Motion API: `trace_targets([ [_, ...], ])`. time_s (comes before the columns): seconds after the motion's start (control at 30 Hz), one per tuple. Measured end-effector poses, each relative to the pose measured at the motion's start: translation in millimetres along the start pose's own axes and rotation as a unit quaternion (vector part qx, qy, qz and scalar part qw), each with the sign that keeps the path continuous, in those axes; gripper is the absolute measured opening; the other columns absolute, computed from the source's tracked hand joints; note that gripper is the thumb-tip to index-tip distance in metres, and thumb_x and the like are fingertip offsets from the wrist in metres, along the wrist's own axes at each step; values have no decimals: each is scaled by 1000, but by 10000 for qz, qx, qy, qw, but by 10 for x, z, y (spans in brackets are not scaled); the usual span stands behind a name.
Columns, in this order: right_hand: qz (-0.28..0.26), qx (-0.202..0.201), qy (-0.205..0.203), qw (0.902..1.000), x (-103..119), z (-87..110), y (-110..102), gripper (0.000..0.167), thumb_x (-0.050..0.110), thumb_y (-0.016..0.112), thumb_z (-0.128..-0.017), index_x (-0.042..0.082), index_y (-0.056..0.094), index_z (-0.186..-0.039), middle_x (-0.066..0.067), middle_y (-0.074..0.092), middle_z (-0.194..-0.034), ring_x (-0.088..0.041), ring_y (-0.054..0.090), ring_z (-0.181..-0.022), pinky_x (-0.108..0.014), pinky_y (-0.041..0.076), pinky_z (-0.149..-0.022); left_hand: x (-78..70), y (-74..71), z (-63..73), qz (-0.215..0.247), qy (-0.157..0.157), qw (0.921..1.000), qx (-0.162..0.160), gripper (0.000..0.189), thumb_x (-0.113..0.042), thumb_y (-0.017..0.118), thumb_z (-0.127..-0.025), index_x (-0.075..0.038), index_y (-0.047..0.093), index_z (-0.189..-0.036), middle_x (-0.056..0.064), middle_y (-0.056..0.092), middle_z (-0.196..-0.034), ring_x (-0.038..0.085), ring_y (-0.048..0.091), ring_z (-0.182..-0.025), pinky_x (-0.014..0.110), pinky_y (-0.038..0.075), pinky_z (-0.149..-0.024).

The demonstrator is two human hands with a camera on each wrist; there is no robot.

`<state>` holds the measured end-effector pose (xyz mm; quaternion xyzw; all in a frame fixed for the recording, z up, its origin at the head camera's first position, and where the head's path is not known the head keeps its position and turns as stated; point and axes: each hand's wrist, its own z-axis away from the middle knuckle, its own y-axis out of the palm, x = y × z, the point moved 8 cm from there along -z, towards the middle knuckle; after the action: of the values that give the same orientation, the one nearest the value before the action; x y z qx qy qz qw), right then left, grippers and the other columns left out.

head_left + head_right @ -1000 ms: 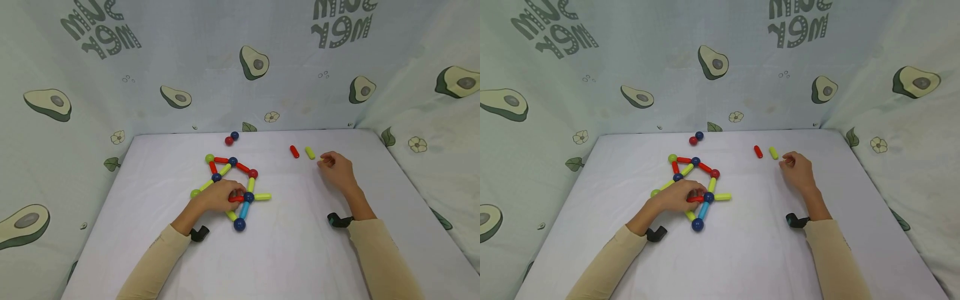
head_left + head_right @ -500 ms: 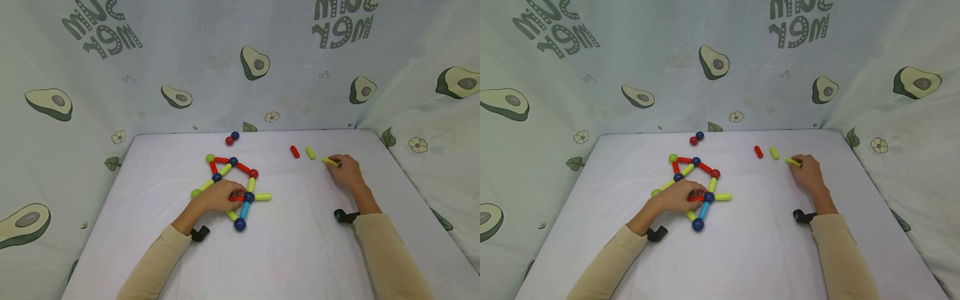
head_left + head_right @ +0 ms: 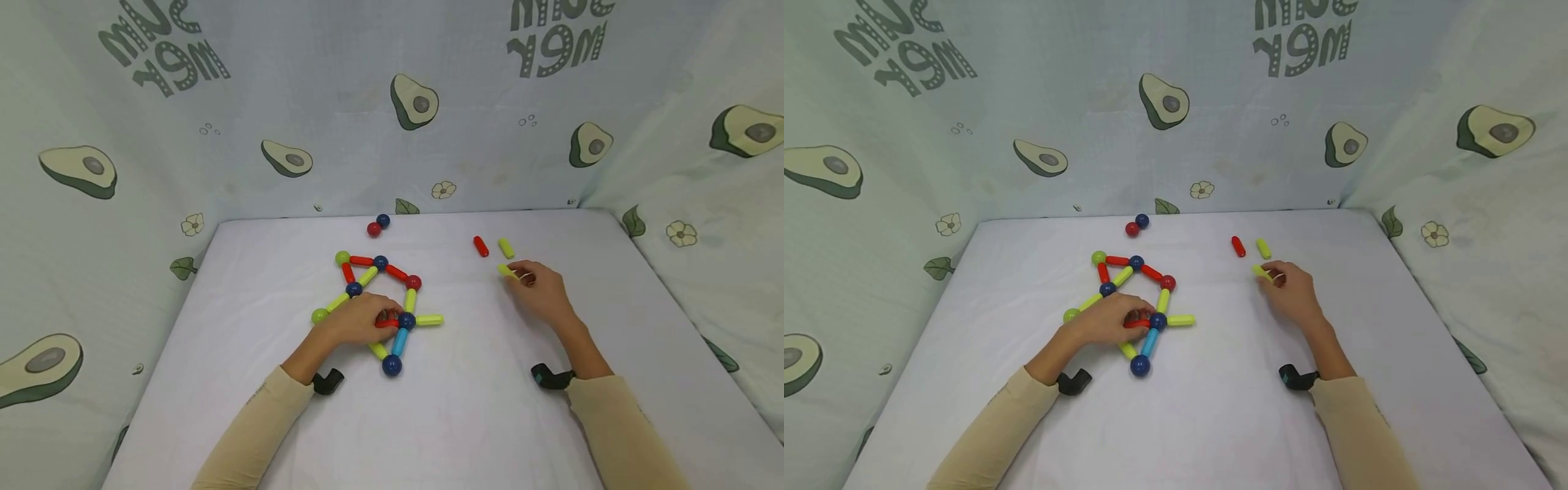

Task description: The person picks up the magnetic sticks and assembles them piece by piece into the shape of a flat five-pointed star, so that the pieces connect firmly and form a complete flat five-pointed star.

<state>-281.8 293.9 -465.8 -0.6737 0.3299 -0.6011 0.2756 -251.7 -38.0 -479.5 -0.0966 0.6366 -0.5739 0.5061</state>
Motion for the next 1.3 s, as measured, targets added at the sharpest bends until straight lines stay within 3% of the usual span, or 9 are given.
trace_targets([
  [0.13,-163,420,-191,9988,273,27,255,34,22,66,-100,1,67,-126,-19,68,-114,-32,63,-102,-43,51,-87,-8,-15,8,32,11,10000,19,38,-27,71,-96,-18,68,-133,-8,66,-99,10,60,-90,23,53,-80],
  [0.33,-253,943,-352,9946,506,16,596,30,21,70,-98,3,70,-121,-13,72,-107,-26,65,-96,-36,52,-84,3,1,-7,19,32,10000,51,39,-27,71,-97,-18,68,-134,-7,67,-102,10,60,-93,23,53,-82],
  [0.63,-295,1484,-604,9866,862,6,936,30,23,71,-96,4,73,-119,-8,69,-97,-21,59,-88,-30,50,-77,24,6,-17,-32,54,10000,58,39,-28,70,-96,-19,67,-135,-7,67,-103,10,60,-95,25,53,-84],
  [0.9,-313,1639,-741,9832,1023,-22,1069,28,23,68,-98,5,73,-118,-7,68,-97,-21,56,-88,-31,48,-78,16,-1,-31,-22,125,9999,13,39,-29,72,-96,-19,66,-133,-7,67,-104,10,59,-91,23,52,-80],
  [1.07,-379,1652,-830,9820,1083,-62,1100,28,23,68,-99,5,73,-120,-8,70,-99,-22,57,-89,-32,48,-80,14,-30,-22,96,102,9998,-138,50,-29,70,-96,-27,49,-141,-7,67,-110,11,60,-82,25,52,-71],
  [1.17,-426,1735,-925,9796,1108,-97,1143,29,25,67,-99,6,73,-121,-7,71,-101,-21,58,-90,-32,49,-81,8,-24,-14,-30,148,9998,-147,60,-37,66,-97,-35,42,-152,-6,66,-115,12,59,-86,27,52,-72],
  [1.3,-375,1817,-938,9782,1123,-164,1191,29,29,65,-101,10,73,-120,-4,70,-103,-21,58,-93,-32,49,-83,20,13,-11,-357,159,9992,-44,58,-50,62,-99,-39,46,-154,-3,63,-119,11,57,-95,28,51,-75],
])
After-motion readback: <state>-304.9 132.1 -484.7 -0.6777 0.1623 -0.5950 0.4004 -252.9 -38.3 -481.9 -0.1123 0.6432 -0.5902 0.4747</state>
